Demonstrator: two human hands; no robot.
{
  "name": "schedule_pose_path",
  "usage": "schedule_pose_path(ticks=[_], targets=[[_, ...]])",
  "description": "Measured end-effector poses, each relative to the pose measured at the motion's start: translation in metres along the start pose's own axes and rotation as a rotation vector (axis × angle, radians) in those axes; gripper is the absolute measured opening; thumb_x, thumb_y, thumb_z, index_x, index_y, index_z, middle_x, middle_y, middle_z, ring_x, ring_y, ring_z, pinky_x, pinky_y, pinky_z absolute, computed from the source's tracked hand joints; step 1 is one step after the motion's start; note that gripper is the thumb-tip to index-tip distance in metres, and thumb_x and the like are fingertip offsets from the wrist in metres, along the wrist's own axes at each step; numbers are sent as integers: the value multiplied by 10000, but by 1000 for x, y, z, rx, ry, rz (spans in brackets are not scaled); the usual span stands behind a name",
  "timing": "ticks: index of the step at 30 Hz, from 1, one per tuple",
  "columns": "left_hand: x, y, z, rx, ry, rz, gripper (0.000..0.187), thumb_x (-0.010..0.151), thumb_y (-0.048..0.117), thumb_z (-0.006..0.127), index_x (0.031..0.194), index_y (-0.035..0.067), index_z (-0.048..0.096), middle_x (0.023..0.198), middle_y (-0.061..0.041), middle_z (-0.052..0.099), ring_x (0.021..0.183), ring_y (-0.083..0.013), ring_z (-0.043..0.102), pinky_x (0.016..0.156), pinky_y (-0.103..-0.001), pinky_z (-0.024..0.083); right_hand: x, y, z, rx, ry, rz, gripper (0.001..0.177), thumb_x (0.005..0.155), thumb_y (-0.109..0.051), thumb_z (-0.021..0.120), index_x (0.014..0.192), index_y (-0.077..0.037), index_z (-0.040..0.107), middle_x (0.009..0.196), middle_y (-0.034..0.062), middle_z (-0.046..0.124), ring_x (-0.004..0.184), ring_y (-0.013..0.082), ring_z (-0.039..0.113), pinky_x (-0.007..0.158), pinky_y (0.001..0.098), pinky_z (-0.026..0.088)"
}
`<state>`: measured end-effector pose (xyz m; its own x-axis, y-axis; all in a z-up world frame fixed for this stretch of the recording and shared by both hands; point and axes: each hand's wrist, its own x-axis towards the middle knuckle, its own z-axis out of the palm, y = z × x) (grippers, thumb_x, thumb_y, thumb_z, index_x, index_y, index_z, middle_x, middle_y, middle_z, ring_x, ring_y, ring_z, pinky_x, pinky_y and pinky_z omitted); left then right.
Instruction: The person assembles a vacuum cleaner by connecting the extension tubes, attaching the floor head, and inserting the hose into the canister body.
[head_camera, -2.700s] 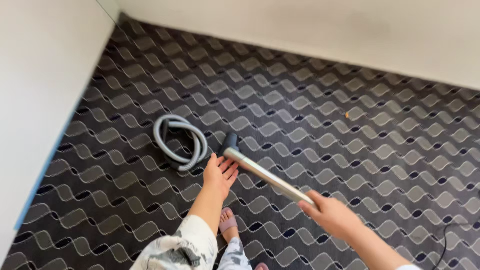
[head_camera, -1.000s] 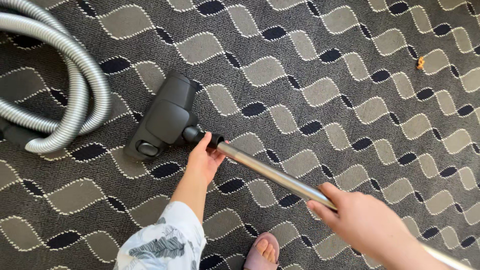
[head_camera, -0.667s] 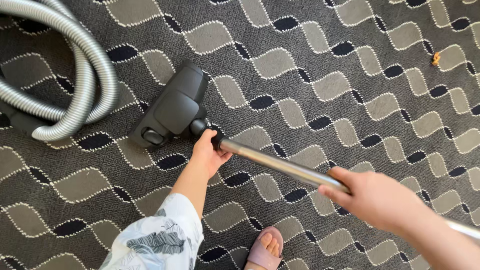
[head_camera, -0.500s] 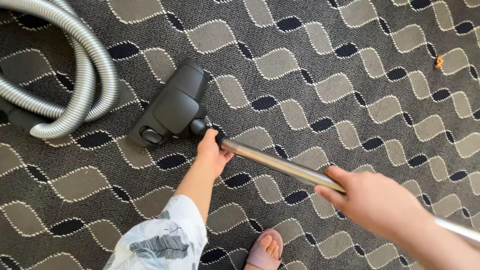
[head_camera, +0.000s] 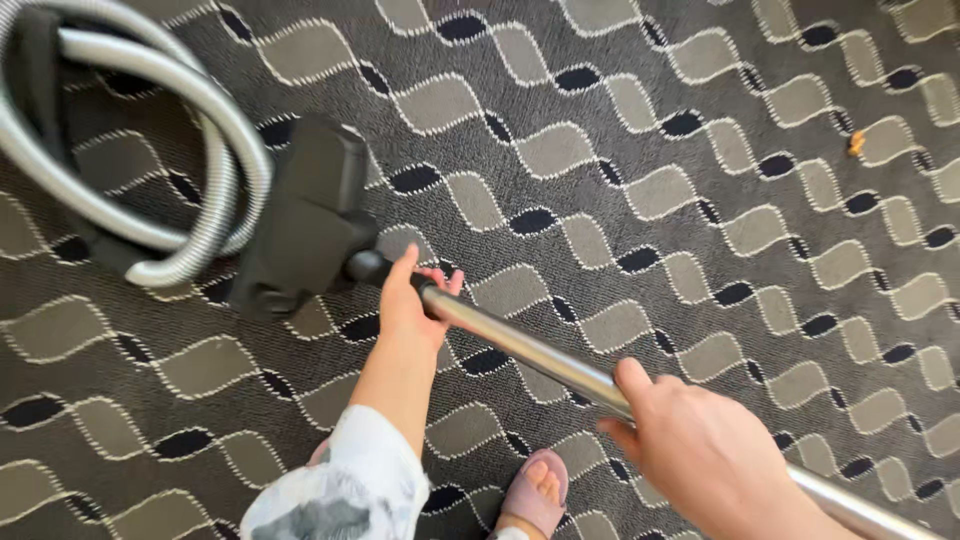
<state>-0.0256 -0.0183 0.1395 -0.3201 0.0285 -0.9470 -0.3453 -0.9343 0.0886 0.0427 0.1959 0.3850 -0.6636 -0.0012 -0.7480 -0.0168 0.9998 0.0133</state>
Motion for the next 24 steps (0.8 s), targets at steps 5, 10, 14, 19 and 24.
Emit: schedule_pose_path(ticks=[5,10,14,19,24], targets=[[-87,31,28,-13,-54,182,166,842,37,650,791,60,493,772,-40,483,632,-129,501,909,-478,653,-50,-11,-40,21,-200,186,346,845,-220,732,1101,-151,509,878,119,730,903,352,724,809,493,568],[-158,73,48,20,-133,221,175,851,15,659,805,13,491,776,-92,509,638,-169,539,843,-411,657,-90,-28,-73,463,-196,-28,318,715,-110,745,1016,-108,639,717,110,729,669,267,733,641,434,571],[-185,122,27,-24,-152,308,175,835,28,665,800,25,493,757,-79,488,614,-170,528,815,-389,656,-97,-57,-123,582,-546,126,331,785,-132,738,1097,-117,626,616,133,575,502,234,559,493,403,483],[-212,193,-35,-275,28,323,135,827,38,647,821,42,512,768,-67,499,615,-169,519,824,-395,657,-105,-114,-177,543,-739,-275,480,735,-147,799,1166,-135,587,652,8,608,513,128,572,463,308,490],[-245,254,-114,-535,67,411,205,843,54,664,923,20,479,806,-83,500,664,-188,522,850,-440,642,-115,-153,-238,103,-754,-196,321,840,-263,819,1045,-54,688,707,86,702,605,173,694,601,338,570]])
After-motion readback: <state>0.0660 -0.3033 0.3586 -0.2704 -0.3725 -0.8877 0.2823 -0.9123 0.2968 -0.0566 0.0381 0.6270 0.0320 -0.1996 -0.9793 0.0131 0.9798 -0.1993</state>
